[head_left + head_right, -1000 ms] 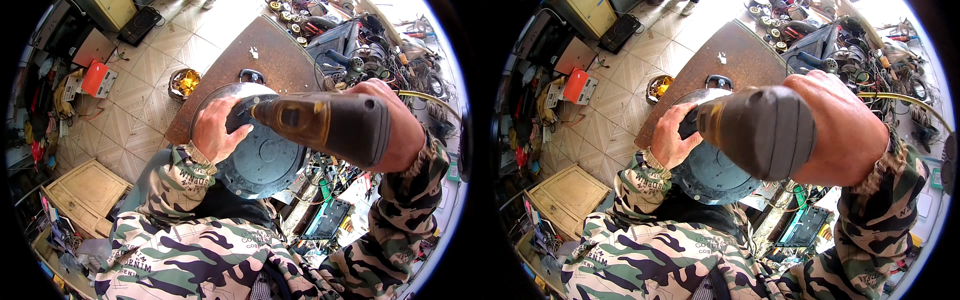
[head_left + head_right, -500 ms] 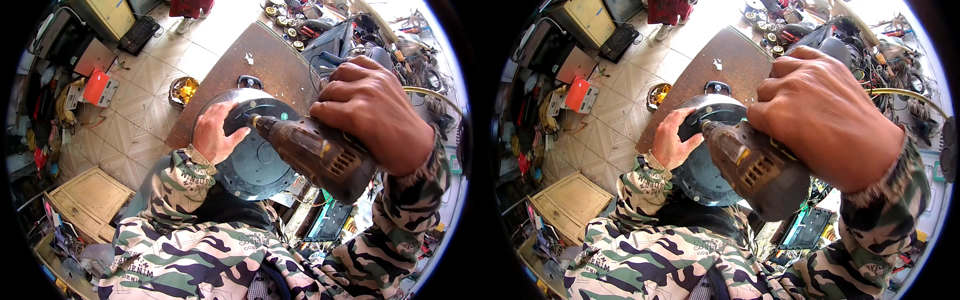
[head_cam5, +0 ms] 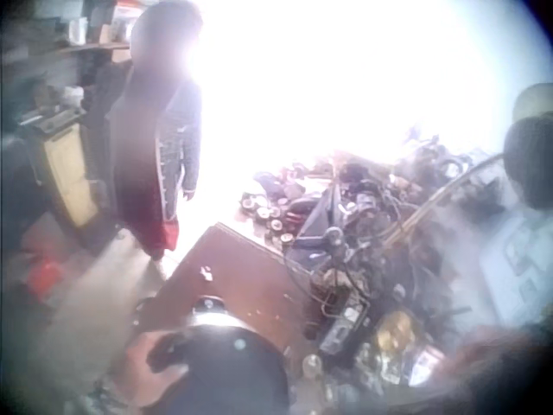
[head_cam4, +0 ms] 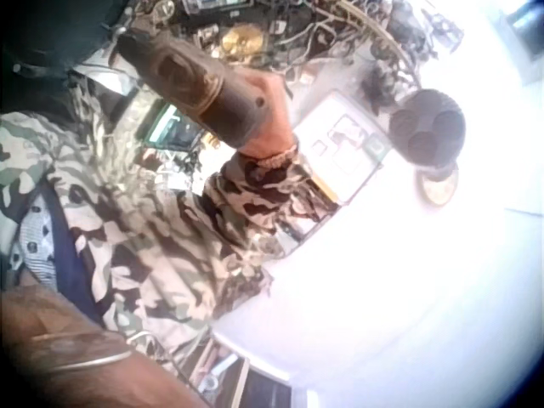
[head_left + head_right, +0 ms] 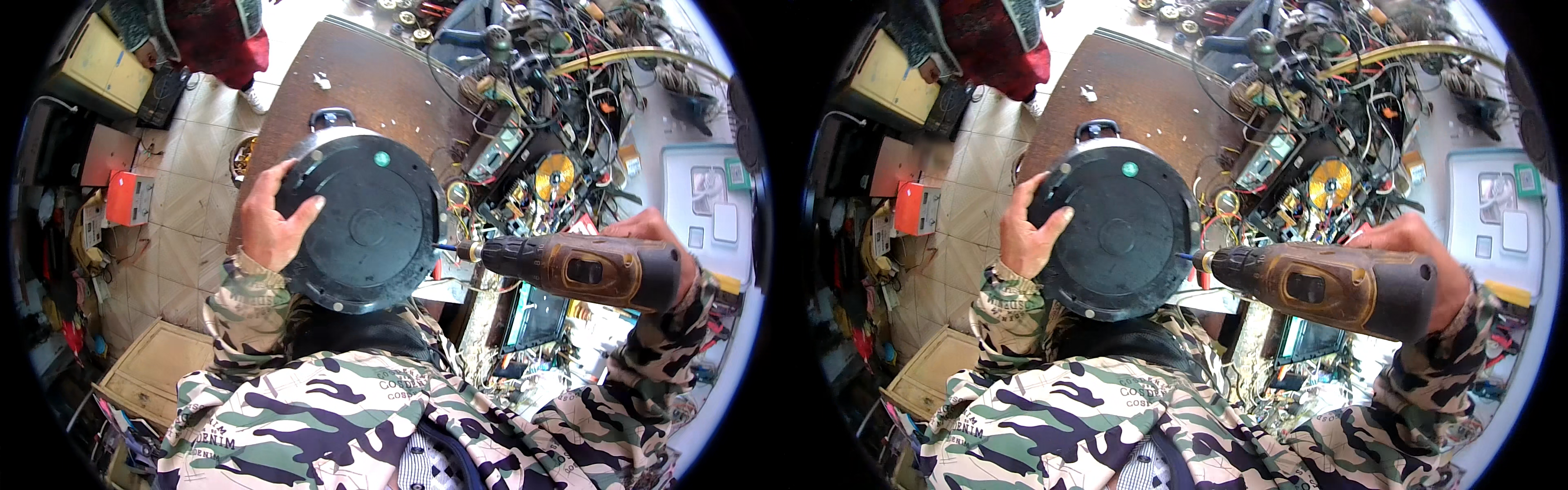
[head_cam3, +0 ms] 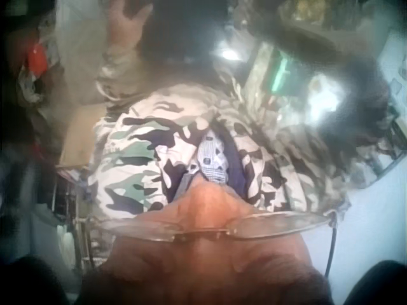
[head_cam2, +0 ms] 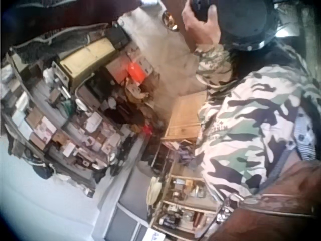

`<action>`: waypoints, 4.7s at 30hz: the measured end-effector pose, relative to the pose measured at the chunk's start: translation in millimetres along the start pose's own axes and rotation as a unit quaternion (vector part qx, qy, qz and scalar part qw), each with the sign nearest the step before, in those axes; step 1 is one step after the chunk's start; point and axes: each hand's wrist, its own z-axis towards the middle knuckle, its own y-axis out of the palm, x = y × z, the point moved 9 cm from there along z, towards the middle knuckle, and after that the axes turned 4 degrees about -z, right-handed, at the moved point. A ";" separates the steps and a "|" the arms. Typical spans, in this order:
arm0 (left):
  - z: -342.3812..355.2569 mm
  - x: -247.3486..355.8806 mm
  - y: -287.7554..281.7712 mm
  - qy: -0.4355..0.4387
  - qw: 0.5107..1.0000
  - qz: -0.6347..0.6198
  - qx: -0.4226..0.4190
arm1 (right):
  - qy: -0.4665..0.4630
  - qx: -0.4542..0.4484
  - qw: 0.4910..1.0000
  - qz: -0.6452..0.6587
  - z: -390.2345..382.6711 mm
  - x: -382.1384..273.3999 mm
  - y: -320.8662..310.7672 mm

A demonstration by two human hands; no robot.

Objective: The person repairs a round electric appliance by manipulating internal wires, using pliers and a heat gun, and reattaching the base. They then hand the finished unit to a woman standing nearby.

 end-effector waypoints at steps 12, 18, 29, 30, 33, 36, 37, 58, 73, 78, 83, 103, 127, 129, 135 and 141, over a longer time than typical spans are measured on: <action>-0.8 0.9 10.0 -0.018 0.998 -0.044 -0.037 | 0.069 0.057 0.986 0.139 -33.1 46.4 96.8; -0.1 4.1 9.7 0.013 0.999 -0.024 -0.034 | 0.066 0.068 0.983 0.158 -31.7 52.5 105.4; -2.7 -0.8 7.5 -0.008 0.999 -0.041 -0.029 | 0.065 0.040 0.986 -0.149 1.8 -3.7 92.6; -1.7 -2.4 7.6 -0.010 0.999 -0.041 -0.032 | 0.062 0.007 0.985 -0.161 5.6 -9.0 95.6; 0.9 -0.5 7.1 0.004 0.999 -0.030 -0.022 | 0.080 -0.050 0.977 -0.191 15.0 -16.0 94.2; 0.1 0.1 10.7 -0.020 0.997 -0.055 -0.046 | 0.090 -0.039 0.978 -0.184 21.0 -14.6 88.2; -0.6 -1.6 10.2 -0.025 0.997 -0.059 -0.046 | 0.089 -0.027 0.980 -0.176 22.0 -12.4 86.1; -3.5 2.3 6.6 -0.026 0.999 -0.026 -0.038 | 0.074 -0.040 0.984 -0.160 24.5 -2.5 84.0; -8.6 -0.2 -0.3 -0.025 0.999 -0.038 -0.005 | -0.011 0.079 0.984 -0.158 -17.7 -18.8 16.1; -3.3 8.1 2.5 -0.010 0.999 0.004 -0.030 | 0.129 0.306 0.930 0.155 -100.8 125.0 73.4; 2.3 13.6 11.1 -0.010 0.999 -0.009 -0.047 | 0.273 0.507 0.782 0.237 -139.6 207.1 203.2; -218.5 -173.2 7.4 -0.338 0.940 0.034 -0.019 | 0.261 0.333 0.842 -0.336 -17.0 300.2 325.7; -252.7 -188.8 116.5 -0.327 0.925 -0.166 -0.101 | -0.152 0.027 0.987 -0.044 144.5 90.5 366.2; -262.8 -212.7 110.2 -0.296 0.938 -0.136 -0.123 | -0.174 0.053 0.983 -0.031 138.6 77.2 357.8; -248.7 -122.8 112.1 -0.379 0.888 -0.198 -0.167 | -0.247 0.192 0.947 -0.079 108.0 24.4 308.0; -202.2 -22.6 98.5 -0.317 0.918 -0.195 -0.136 | -0.218 0.327 0.891 -0.226 84.6 -9.3 281.5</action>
